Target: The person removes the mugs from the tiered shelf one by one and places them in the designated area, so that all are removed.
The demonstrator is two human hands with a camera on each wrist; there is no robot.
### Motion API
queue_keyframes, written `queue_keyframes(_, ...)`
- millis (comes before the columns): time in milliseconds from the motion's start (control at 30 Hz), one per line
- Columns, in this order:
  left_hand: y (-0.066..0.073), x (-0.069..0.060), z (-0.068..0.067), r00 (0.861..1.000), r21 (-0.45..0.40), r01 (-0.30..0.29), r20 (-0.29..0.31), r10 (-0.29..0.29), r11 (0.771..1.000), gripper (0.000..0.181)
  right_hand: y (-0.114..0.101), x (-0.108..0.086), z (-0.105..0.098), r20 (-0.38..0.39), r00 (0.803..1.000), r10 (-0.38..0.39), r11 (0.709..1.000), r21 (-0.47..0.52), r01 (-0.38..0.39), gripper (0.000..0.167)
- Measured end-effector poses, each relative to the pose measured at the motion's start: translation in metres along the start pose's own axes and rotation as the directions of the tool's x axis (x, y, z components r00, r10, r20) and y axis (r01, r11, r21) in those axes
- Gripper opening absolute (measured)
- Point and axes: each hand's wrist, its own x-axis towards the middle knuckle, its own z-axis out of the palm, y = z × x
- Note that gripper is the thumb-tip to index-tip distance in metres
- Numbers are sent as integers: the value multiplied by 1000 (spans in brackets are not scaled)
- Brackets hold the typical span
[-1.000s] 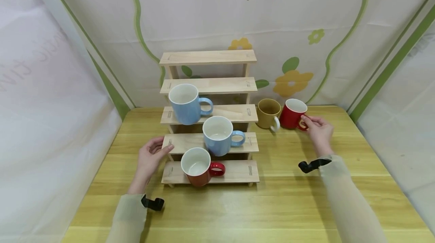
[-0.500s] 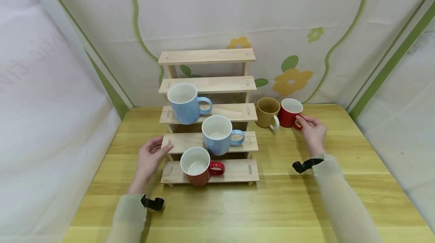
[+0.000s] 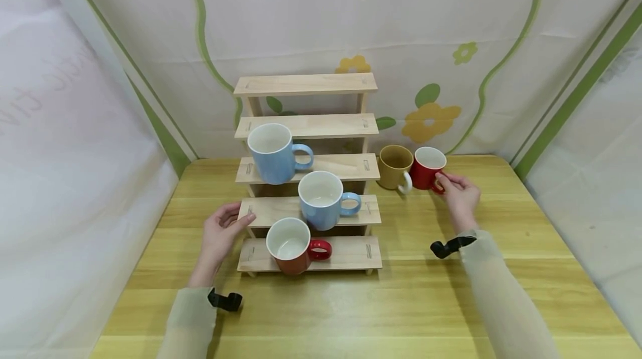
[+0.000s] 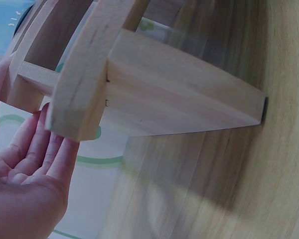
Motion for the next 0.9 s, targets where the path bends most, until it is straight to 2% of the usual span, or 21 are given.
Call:
queue_keyframes(167, 0, 0, 0, 1000, 3, 7, 3, -7, 1000, 55, -6, -2, 0, -12, 999, -38, 981, -190, 35, 52)
queue_keyframes(267, -1, 0, 0, 1000, 1, 9, 5, -9, 1000, 55, -17, -4, 2, 14, 999, -41, 965, -258, 43, 61)
queue_keyframes(433, -1, 0, 0, 1000, 1, 11, 4, -11, 1000, 55, -42, -12, 9, 71, 996, -60, 929, -360, 82, 61)
queue_keyframes(567, -1, 0, -1, 1000, 2, 13, 4, -13, 1000, 55, -58, -21, 16, 112, 989, -97, 907, -399, 135, 61)
queue_keyframes(733, -1, 1, -1, 1000, 5, 15, 5, -15, 1000, 56, -74, -31, 25, 206, 967, -151, 870, -437, 229, 62)
queue_keyframes(900, -1, 1, -1, 1000, -3, 15, 2, -15, 1000, 56, -88, -48, 38, 311, 928, -204, 849, -416, 326, 60)
